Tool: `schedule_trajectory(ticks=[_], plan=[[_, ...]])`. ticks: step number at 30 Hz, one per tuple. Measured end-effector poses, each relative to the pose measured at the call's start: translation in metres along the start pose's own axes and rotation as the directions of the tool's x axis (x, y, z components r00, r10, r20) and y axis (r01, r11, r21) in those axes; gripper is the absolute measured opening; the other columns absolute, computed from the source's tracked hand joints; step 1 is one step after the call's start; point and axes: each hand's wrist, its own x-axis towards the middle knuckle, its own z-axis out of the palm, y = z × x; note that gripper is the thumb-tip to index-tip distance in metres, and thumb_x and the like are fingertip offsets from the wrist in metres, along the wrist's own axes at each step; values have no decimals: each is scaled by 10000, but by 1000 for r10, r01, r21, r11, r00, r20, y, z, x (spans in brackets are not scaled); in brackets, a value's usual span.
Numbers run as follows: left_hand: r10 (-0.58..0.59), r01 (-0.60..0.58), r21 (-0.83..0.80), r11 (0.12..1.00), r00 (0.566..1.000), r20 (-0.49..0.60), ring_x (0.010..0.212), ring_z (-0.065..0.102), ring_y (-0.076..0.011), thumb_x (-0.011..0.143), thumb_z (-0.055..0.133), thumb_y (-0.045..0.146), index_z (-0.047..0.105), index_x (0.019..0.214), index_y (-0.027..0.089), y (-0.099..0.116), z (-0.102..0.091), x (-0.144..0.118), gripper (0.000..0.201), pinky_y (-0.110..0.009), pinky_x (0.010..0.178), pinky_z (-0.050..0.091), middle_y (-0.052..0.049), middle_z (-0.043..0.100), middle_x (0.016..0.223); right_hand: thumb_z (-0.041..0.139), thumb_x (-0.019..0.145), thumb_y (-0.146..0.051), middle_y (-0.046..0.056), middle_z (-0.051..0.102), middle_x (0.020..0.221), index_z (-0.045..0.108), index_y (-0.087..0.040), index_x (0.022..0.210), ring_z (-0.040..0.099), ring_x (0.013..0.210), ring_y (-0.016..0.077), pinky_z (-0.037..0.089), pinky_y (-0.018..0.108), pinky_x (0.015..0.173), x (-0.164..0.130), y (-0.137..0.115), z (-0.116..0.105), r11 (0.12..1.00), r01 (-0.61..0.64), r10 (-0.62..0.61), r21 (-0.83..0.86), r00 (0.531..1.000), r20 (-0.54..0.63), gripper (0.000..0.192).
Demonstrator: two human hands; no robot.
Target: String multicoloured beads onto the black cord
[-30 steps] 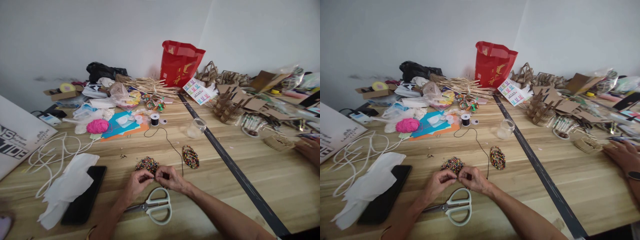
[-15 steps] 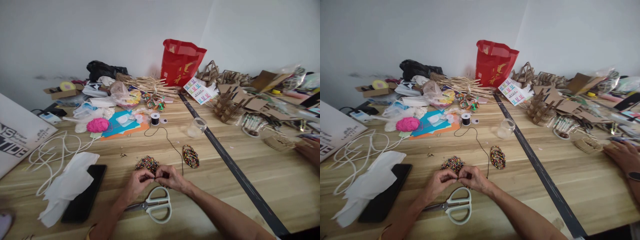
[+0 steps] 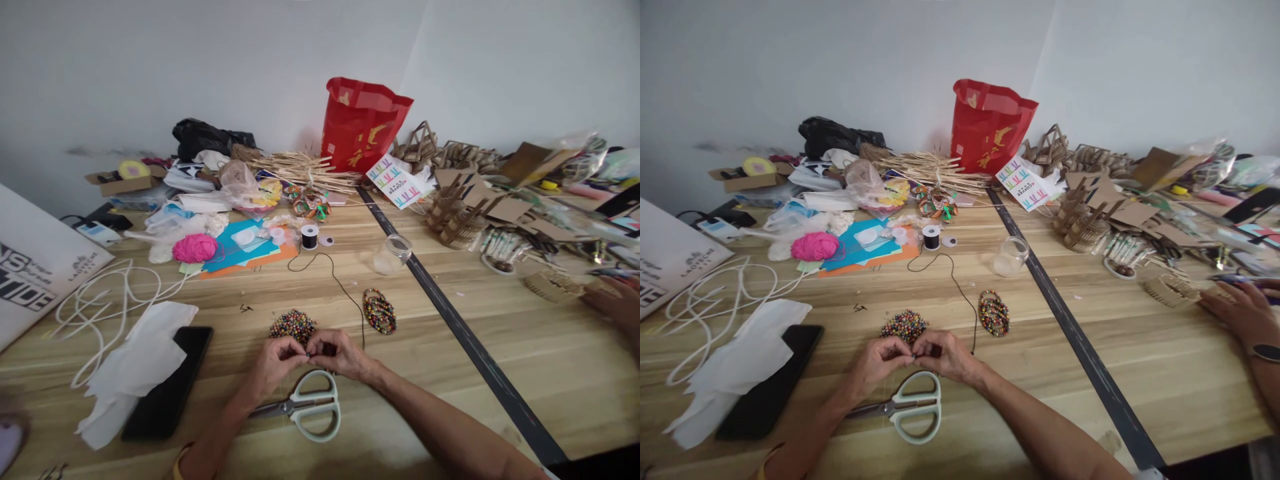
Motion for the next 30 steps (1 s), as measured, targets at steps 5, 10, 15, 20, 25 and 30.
schedule_trajectory(ticks=[5,10,15,20,25,30], plan=[[69,-69,73,995,998,8,594,585,-150,672,629,218,667,611,156,4,-1,-2,95,-237,596,453,-10,677,611,637,776,-277,-4,535,683,619,-134,782,478,596,95,366,194,533,0,0,-2,994,61,-61,-85,998,5,144],[106,-106,119,987,994,10,598,573,-148,699,602,240,653,626,150,9,-6,-5,126,-236,596,448,-15,662,620,599,781,-178,6,557,736,594,-137,805,467,578,84,354,174,504,-1,-6,-11,957,112,-96,-269,993,72,48],[109,-113,127,985,993,44,616,568,-148,716,596,275,634,651,141,10,-14,-7,154,-235,594,453,-17,650,639,597,720,-63,21,635,830,640,-158,819,557,706,111,407,188,635,-4,-22,-34,813,199,-45,-548,959,281,144],[118,-130,111,985,987,107,656,587,-156,720,591,279,636,666,142,7,-18,-8,153,-246,631,472,-24,658,668,632,705,-114,8,665,762,681,-166,787,592,660,118,395,177,582,-10,-37,-62,711,45,243,-702,921,305,108],[112,-122,110,986,989,98,651,584,-154,721,585,278,623,653,142,4,-20,-6,157,-245,631,464,-19,652,663,617,716,-115,9,650,724,657,-158,866,580,622,114,386,176,558,-6,-51,-71,649,-80,254,-756,960,117,161],[100,-109,97,989,990,99,634,575,-153,728,578,288,620,667,137,-3,-21,-3,168,-239,610,451,-18,636,651,627,755,-151,1,619,730,641,-162,857,543,603,99,392,177,557,7,-56,-42,751,27,122,-659,976,179,104]])
